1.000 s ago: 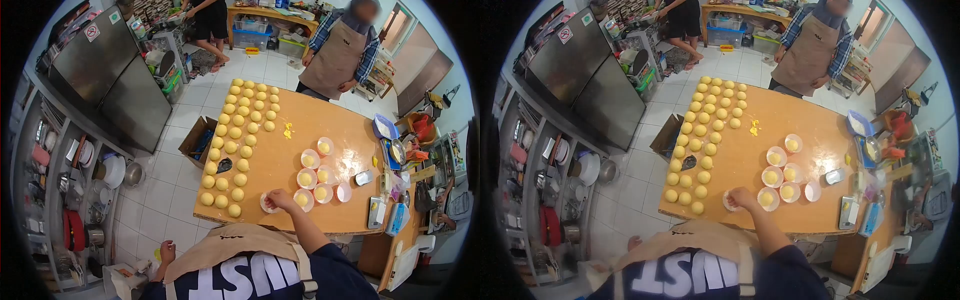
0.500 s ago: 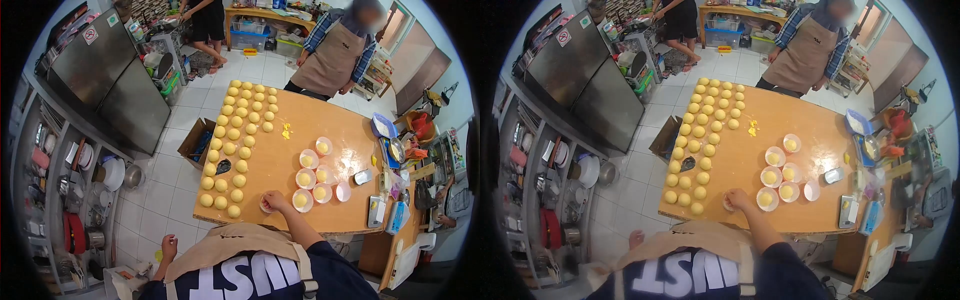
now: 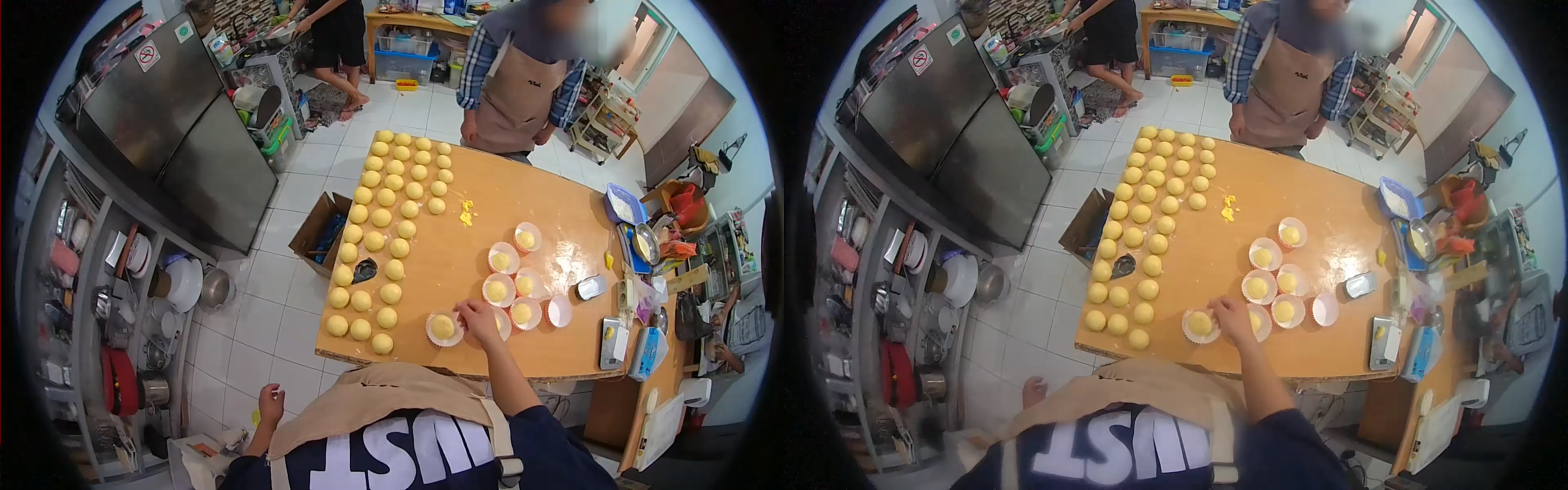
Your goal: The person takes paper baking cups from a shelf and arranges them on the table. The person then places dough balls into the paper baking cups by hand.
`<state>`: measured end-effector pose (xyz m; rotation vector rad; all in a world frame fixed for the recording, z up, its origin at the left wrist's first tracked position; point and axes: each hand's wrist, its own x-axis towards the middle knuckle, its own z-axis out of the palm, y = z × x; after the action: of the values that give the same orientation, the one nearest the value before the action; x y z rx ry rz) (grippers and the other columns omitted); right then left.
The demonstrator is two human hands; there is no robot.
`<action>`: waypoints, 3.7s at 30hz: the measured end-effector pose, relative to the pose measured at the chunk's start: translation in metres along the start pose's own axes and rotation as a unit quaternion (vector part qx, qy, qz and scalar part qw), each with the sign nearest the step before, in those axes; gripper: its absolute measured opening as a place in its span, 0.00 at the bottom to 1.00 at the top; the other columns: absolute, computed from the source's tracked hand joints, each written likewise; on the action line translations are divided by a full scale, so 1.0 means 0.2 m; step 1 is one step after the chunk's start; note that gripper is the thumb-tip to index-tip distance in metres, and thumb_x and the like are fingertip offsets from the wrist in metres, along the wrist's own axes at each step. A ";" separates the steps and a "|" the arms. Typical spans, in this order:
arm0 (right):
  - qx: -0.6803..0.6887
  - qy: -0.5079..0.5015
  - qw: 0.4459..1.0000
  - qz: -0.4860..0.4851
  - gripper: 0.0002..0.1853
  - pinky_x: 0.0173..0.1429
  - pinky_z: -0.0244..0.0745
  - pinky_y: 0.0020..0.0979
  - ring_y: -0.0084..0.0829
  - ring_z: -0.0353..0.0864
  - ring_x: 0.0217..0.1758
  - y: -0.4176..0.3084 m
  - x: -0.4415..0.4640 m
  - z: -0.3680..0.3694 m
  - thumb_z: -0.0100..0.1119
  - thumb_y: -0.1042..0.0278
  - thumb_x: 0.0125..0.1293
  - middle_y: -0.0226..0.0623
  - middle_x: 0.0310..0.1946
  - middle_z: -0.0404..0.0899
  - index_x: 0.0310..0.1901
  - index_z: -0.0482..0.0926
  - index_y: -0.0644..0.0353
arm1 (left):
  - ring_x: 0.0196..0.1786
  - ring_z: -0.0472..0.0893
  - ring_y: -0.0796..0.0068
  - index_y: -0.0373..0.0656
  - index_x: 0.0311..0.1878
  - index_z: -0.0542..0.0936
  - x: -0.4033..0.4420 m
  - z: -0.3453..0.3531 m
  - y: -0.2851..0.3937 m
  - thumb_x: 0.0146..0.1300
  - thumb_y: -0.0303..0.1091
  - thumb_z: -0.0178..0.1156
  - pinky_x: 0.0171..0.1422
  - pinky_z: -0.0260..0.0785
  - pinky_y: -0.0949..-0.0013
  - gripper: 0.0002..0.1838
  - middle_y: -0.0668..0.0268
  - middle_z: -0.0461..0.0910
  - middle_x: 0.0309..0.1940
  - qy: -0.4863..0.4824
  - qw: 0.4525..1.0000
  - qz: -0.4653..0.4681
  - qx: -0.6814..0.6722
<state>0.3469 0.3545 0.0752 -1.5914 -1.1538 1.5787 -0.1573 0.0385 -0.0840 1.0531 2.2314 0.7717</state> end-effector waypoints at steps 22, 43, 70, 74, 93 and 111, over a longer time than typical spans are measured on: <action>-0.444 0.080 0.809 -0.378 0.11 0.49 0.74 0.36 0.38 0.77 0.47 0.05 -0.13 0.07 0.54 0.77 0.53 0.34 0.38 0.81 0.37 0.82 0.59 | 0.45 0.78 0.59 0.41 0.43 0.78 0.09 -0.03 0.36 0.56 0.29 0.62 0.51 0.71 0.61 0.11 0.58 0.78 0.43 0.012 0.984 0.159 0.072; -0.584 -0.037 0.724 -0.366 0.16 0.54 0.69 0.34 0.29 0.74 0.50 0.17 -0.16 -0.08 0.57 0.69 0.54 0.23 0.50 0.80 0.46 0.83 0.49 | 0.73 0.57 0.57 0.49 0.68 0.65 0.10 0.89 1.98 0.59 0.55 0.58 0.71 0.47 0.38 0.36 0.65 0.61 0.71 -0.272 0.694 0.576 0.334; -0.582 -0.062 0.726 -0.360 0.15 0.54 0.68 0.38 0.34 0.74 0.51 0.14 -0.11 -0.10 0.61 0.62 0.56 0.27 0.50 0.78 0.46 0.81 0.50 | 0.72 0.60 0.61 0.44 0.63 0.68 0.03 0.93 1.95 0.50 0.45 0.65 0.69 0.45 0.36 0.36 0.62 0.63 0.68 -0.201 0.737 0.565 0.311; -0.564 -0.078 0.756 -0.323 0.17 0.54 0.68 0.37 0.31 0.74 0.51 0.11 -0.14 -0.14 0.59 0.60 0.58 0.26 0.53 0.77 0.50 0.80 0.49 | 0.76 0.52 0.67 0.48 0.69 0.64 0.04 0.97 1.94 0.49 0.50 0.67 0.75 0.31 0.39 0.43 0.67 0.58 0.72 -0.221 0.761 0.514 0.328; -0.607 -0.090 0.709 -0.348 0.16 0.52 0.70 0.37 0.31 0.75 0.50 0.18 -0.22 -0.13 0.59 0.53 0.60 0.25 0.52 0.78 0.47 0.81 0.50 | 0.75 0.54 0.64 0.48 0.66 0.67 0.00 0.93 1.89 0.50 0.52 0.66 0.74 0.30 0.37 0.40 0.67 0.61 0.70 -0.221 0.727 0.552 0.342; -0.549 -0.076 0.760 -0.340 0.15 0.54 0.70 0.38 0.34 0.74 0.53 0.20 -0.25 -0.14 0.59 0.59 0.60 0.28 0.52 0.77 0.48 0.80 0.52 | 0.73 0.59 0.64 0.45 0.65 0.67 -0.01 0.97 1.88 0.50 0.47 0.66 0.74 0.38 0.41 0.38 0.62 0.65 0.66 -0.254 0.762 0.514 0.302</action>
<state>0.3860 0.2966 0.0645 -1.2932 -2.6636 0.4690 0.1620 0.2872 0.0437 2.5237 1.2841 0.0279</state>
